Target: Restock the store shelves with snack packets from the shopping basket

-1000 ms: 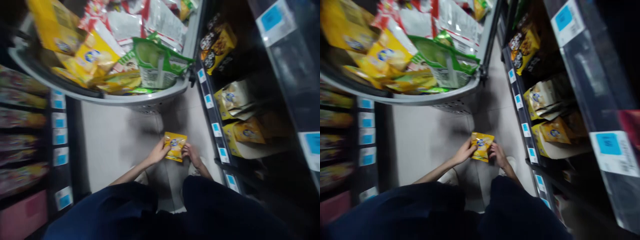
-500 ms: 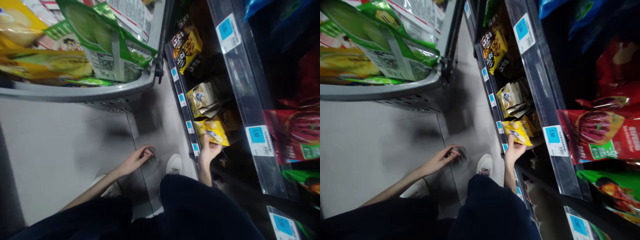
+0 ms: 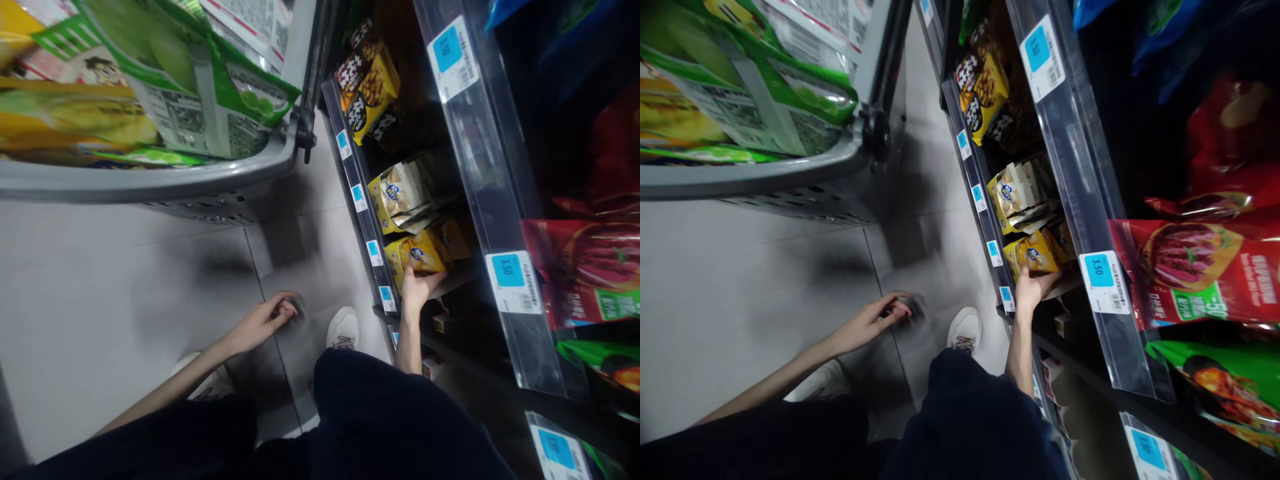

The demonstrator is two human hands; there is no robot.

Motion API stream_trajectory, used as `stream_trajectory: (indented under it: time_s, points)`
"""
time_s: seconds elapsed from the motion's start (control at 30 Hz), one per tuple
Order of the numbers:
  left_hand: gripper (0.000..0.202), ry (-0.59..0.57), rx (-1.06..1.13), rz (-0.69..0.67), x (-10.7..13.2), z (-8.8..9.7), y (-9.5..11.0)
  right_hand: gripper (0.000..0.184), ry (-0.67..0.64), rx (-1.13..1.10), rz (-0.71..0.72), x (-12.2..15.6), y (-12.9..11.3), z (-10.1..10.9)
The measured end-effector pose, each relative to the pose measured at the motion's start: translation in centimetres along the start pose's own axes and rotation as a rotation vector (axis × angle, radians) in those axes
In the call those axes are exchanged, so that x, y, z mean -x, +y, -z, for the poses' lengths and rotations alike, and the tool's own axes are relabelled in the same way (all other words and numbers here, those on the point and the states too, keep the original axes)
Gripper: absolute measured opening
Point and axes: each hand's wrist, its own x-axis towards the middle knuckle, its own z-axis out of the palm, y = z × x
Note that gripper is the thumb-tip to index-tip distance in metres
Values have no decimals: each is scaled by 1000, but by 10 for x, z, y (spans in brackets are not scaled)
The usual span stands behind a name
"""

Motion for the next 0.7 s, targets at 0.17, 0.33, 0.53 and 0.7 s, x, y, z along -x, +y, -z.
stream_trajectory:
  time_s: [0.17, 0.33, 0.53, 0.7]
  points:
    - [46, -17, 8, 3, 0, 0, -2, 43, 370, 177, 159, 6, -19, 12]
    - [43, -10, 11, 5, -1, 0, -4, 32, -9, 54, 237, 4, -18, 8]
    - [43, -8, 50, -23, -1, -6, -8, 50, -260, -153, 47, -15, 2, -1]
    - [43, 6, -11, -76, -7, -1, -2, 57, -355, -158, 69, -28, 23, -7]
